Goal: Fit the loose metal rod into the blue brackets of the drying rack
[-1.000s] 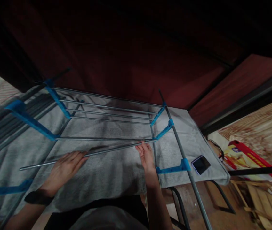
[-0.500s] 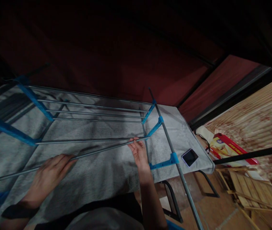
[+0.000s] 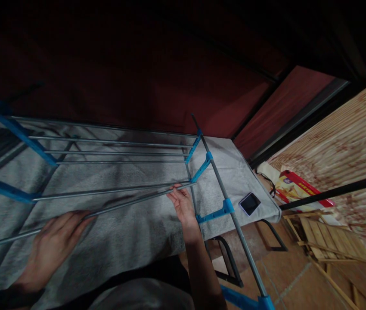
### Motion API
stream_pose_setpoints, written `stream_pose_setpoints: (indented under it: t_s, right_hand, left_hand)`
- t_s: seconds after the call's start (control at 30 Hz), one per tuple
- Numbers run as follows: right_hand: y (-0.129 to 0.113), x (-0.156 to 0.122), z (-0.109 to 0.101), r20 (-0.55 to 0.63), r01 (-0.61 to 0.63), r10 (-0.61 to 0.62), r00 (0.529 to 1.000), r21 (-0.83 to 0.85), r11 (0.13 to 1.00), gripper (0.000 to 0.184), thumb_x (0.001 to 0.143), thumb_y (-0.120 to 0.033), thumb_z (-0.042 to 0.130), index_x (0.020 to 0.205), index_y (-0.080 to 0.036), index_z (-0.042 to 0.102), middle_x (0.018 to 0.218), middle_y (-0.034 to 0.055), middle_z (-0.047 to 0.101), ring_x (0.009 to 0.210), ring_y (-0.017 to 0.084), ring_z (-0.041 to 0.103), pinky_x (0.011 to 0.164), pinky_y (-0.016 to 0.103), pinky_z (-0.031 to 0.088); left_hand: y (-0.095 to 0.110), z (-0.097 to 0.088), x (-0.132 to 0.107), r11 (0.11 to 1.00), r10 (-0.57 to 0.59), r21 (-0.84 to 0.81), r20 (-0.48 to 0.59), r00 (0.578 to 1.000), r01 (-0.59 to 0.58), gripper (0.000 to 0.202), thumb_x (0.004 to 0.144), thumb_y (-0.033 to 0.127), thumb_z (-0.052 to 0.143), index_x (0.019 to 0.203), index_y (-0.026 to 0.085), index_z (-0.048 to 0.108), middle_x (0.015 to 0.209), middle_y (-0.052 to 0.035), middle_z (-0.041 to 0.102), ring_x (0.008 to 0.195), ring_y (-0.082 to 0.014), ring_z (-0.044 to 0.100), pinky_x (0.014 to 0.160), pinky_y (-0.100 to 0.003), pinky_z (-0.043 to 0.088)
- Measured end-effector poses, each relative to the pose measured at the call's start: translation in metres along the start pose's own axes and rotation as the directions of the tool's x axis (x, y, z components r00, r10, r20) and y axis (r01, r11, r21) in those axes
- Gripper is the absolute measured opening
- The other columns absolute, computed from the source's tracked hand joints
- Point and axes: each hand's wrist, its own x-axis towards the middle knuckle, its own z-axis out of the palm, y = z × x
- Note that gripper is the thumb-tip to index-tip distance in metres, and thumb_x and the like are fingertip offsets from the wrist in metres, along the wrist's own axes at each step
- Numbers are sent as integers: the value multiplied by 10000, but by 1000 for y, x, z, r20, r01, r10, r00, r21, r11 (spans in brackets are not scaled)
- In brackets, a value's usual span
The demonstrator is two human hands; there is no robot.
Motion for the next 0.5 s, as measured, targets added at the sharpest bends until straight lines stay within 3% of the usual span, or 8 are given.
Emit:
stream_pose_setpoints:
  t_s: [0.17, 0.33, 0.5]
  right_hand:
    - [0, 2, 3, -2, 6, -6, 1000, 23, 1000, 206, 782, -255, 870, 929, -237, 726, 899, -21, 776, 881, 159, 748, 992, 376, 597]
    - [-5, 5, 7, 21, 3, -4, 1000, 41, 999, 200, 796, -238, 851, 943, -239, 716, 944, -18, 785, 917, 153, 749, 996, 349, 595]
    - [-5, 8, 6, 18, -21, 20, 1000, 90, 996, 192, 808, -214, 822, 963, -246, 712, 982, -1, 798, 1002, 173, 748, 1047, 386, 574]
  left_hand:
    - [0, 0, 3, 1000, -4, -21, 1, 1000, 4, 303, 1011, 428, 427, 1243, 367, 613, 1015, -21, 739, 919, -314, 675, 824, -506, 543]
    - [-3, -1, 10, 999, 23, 22, 56, 998, -25, 326, 1037, 440, 386, 1138, 274, 648, 947, -68, 724, 895, -310, 677, 831, -484, 521]
    - [-2, -6, 21, 993, 103, 46, 81, 991, -107, 377, 1058, 466, 362, 1215, 272, 646, 1024, -73, 739, 916, -304, 670, 803, -462, 501]
